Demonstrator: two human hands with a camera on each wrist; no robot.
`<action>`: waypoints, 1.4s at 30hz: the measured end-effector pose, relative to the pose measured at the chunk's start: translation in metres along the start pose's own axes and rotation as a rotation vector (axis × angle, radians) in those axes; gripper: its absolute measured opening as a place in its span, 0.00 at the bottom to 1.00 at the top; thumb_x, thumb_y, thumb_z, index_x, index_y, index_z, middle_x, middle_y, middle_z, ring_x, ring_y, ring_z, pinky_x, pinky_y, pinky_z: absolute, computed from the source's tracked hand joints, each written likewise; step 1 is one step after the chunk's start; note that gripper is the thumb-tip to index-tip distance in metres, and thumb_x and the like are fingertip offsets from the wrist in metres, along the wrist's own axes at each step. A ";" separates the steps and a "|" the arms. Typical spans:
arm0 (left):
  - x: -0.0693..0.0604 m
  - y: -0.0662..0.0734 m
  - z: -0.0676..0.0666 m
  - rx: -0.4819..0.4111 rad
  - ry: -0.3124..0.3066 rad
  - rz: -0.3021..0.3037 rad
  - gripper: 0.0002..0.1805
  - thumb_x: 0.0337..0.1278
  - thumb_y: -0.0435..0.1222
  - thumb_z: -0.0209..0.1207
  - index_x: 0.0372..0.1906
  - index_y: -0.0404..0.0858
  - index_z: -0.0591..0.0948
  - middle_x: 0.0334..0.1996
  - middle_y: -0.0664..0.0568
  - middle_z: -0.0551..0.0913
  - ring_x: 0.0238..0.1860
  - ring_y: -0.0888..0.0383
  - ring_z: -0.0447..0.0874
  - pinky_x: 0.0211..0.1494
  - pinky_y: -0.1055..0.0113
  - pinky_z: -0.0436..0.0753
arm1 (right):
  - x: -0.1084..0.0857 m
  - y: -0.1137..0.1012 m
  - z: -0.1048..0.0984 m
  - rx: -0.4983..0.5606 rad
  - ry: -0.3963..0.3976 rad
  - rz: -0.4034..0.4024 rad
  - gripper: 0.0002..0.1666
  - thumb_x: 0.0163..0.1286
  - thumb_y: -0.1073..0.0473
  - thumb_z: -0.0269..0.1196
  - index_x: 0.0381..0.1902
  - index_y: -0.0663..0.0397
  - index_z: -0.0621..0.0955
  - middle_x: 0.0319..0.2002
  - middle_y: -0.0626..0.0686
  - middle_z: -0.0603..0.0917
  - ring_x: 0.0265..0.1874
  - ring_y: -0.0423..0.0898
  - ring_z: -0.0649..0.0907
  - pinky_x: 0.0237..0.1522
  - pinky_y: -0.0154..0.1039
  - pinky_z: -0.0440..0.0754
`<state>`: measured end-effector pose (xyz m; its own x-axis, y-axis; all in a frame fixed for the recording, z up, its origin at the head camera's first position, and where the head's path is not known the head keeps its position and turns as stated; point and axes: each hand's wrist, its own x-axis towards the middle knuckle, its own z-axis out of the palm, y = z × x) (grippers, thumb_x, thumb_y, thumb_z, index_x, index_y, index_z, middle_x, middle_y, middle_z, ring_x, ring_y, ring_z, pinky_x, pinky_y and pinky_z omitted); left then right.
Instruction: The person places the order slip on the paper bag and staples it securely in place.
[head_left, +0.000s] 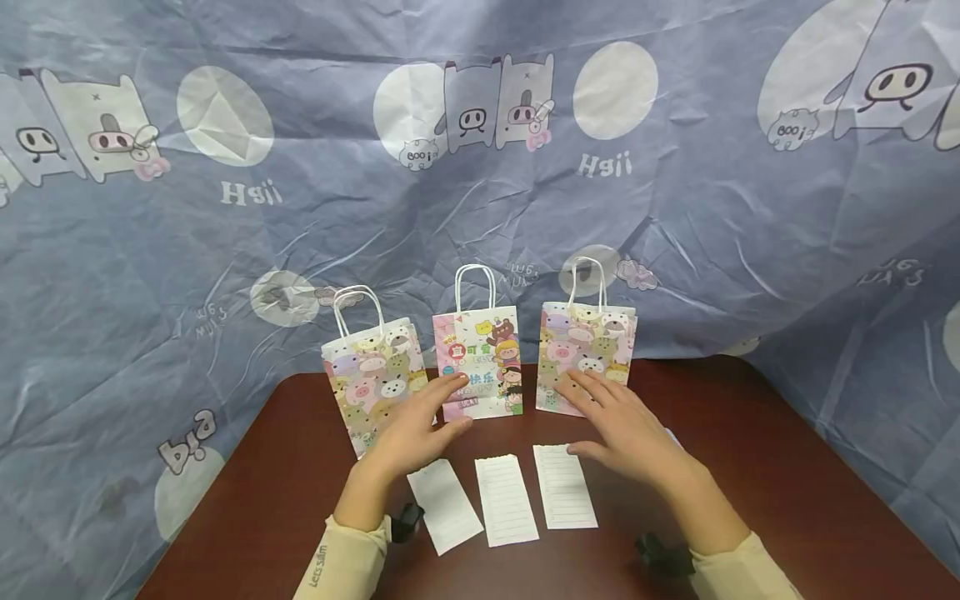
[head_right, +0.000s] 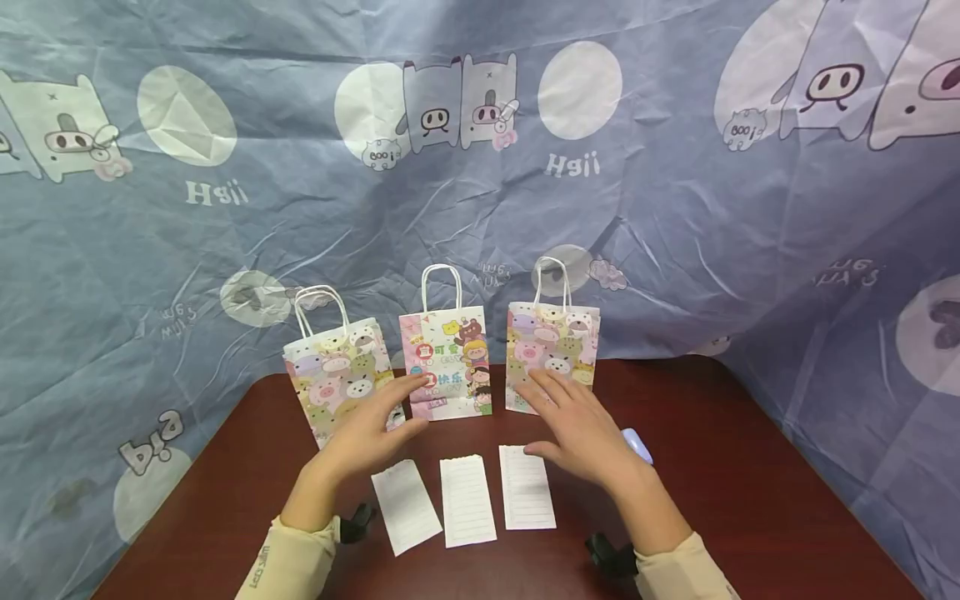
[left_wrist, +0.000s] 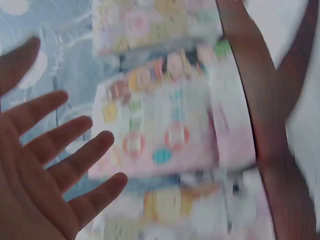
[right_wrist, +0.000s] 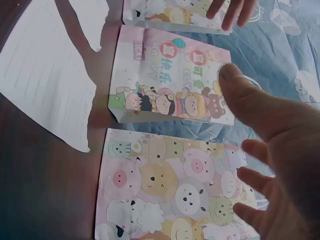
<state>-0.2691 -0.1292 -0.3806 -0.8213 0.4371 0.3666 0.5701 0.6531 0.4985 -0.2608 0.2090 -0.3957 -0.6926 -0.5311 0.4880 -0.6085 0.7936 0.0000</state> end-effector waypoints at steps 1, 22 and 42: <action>0.003 0.004 0.004 -0.041 0.021 0.000 0.32 0.66 0.47 0.61 0.72 0.47 0.70 0.72 0.51 0.71 0.71 0.48 0.71 0.70 0.45 0.72 | 0.001 0.001 -0.002 0.002 0.016 -0.001 0.54 0.53 0.41 0.76 0.75 0.40 0.67 0.73 0.56 0.69 0.68 0.61 0.72 0.65 0.62 0.72; 0.016 0.040 0.106 -0.491 0.099 -0.232 0.22 0.69 0.43 0.57 0.65 0.46 0.75 0.62 0.50 0.79 0.64 0.47 0.77 0.65 0.48 0.77 | 0.020 0.027 -0.023 0.177 0.228 0.136 0.40 0.61 0.59 0.72 0.70 0.50 0.71 0.69 0.61 0.71 0.65 0.63 0.72 0.56 0.65 0.74; 0.016 0.029 0.140 -0.045 -0.069 -0.135 0.31 0.56 0.47 0.69 0.66 0.48 0.76 0.65 0.50 0.79 0.65 0.46 0.77 0.61 0.41 0.74 | 0.041 0.076 -0.028 0.276 0.323 0.344 0.33 0.67 0.61 0.66 0.69 0.50 0.72 0.72 0.64 0.66 0.65 0.71 0.66 0.58 0.72 0.64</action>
<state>-0.2685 -0.0163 -0.4704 -0.8894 0.3893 0.2396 0.4531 0.6815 0.5747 -0.3240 0.2562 -0.3510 -0.7421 -0.1016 0.6625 -0.4767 0.7748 -0.4152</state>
